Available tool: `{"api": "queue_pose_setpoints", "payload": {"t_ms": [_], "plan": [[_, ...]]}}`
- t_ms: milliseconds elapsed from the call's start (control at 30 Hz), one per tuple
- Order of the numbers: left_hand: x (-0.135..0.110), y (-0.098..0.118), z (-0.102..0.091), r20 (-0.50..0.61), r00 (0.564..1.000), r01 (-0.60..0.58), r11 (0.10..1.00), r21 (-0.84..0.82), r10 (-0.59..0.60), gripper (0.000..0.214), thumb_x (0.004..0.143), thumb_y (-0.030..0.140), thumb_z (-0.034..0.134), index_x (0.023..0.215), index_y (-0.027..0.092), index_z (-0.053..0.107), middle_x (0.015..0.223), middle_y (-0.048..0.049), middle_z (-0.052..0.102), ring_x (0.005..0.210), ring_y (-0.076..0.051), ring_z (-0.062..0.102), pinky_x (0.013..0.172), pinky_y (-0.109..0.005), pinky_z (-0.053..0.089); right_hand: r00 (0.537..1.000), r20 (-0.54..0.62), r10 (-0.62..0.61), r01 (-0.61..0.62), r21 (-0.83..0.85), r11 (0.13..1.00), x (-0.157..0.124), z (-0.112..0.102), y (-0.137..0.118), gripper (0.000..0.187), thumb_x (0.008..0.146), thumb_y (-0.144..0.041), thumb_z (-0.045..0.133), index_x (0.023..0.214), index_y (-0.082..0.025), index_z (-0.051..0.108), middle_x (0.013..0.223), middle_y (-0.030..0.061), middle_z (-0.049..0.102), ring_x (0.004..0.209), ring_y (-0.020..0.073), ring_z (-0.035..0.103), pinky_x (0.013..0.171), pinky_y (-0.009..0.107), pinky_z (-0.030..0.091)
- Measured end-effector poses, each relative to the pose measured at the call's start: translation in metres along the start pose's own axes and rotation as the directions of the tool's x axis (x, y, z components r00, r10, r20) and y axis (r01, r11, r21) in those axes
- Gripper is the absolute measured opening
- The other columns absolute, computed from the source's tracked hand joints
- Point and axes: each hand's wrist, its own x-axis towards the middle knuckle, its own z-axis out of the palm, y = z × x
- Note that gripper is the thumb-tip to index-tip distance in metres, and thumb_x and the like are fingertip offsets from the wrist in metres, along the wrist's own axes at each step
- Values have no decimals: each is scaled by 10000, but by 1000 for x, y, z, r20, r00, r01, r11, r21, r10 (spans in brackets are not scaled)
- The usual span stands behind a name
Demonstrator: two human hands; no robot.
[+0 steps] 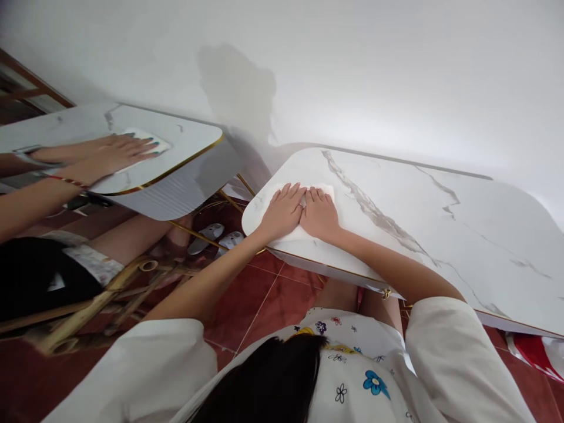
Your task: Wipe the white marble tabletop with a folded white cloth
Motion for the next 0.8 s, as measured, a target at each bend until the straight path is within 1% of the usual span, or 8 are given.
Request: {"api": "queue_pose_setpoints", "payload": {"t_ms": [67, 200, 333, 500, 600, 733, 800], "plan": [[14, 0, 2, 3, 1000, -18, 1000, -7, 18, 599, 962, 227, 267, 1545, 119, 349, 1636, -78, 297, 1526, -268, 209, 1243, -459, 195, 1000, -16, 6, -6, -6, 1000, 11, 0, 10, 581, 962, -167, 306, 1521, -22, 363, 1607, 156, 346, 1501, 256, 274, 1230, 421, 194], [48, -3, 8, -11, 1000, -20, 999, -30, 20, 591, 967, 224, 252, 1543, 139, 355, 1629, -73, 318, 1517, -254, 235, 1242, -449, 198, 998, -63, -7, 5, -30, 1000, 39, 0, 29, 577, 945, -155, 305, 1498, -18, 397, 1584, 168, 386, 1481, 265, 307, 1214, 429, 218], [87, -13, 17, -60, 997, -60, 995, -77, 55, 576, 959, 228, 276, 1521, 182, 395, 1607, -73, 362, 1493, -275, 284, 1224, -494, 224, 993, -112, -23, 18, -49, 999, 71, 0, 46, 557, 935, -147, 308, 1460, -15, 440, 1545, 184, 439, 1441, 280, 360, 1183, 440, 260], [133, -26, 23, -78, 993, -98, 990, -101, 90, 561, 947, 220, 306, 1493, 185, 431, 1591, -70, 392, 1481, -266, 306, 1222, -473, 220, 992, -125, -15, 7, -65, 998, 107, -3, 61, 529, 942, -141, 310, 1431, -5, 455, 1500, 198, 486, 1397, 298, 400, 1150, 436, 295], [153, -30, 25, -88, 991, -106, 989, -100, 98, 552, 944, 212, 311, 1478, 196, 449, 1577, -60, 416, 1468, -256, 327, 1215, -455, 238, 993, -118, -11, 2, -73, 997, 124, -4, 68, 528, 947, -137, 311, 1435, 11, 445, 1508, 202, 472, 1397, 294, 396, 1158, 417, 282], [173, -33, 24, -91, 991, -105, 991, -85, 97, 539, 942, 197, 312, 1454, 137, 470, 1556, -103, 437, 1437, -259, 365, 1197, -430, 271, 993, -120, -9, 0, -72, 997, 144, -5, 76, 525, 955, -142, 309, 1442, -2, 447, 1508, 173, 480, 1390, 281, 401, 1160, 397, 279], [182, -33, 23, -95, 991, -97, 992, -80, 89, 523, 946, 192, 309, 1436, 145, 486, 1538, -104, 460, 1420, -256, 385, 1185, -425, 284, 992, -122, -12, 4, -66, 998, 154, -5, 81, 523, 953, -139, 310, 1437, -5, 455, 1494, 167, 496, 1387, 276, 408, 1161, 389, 279]]}}
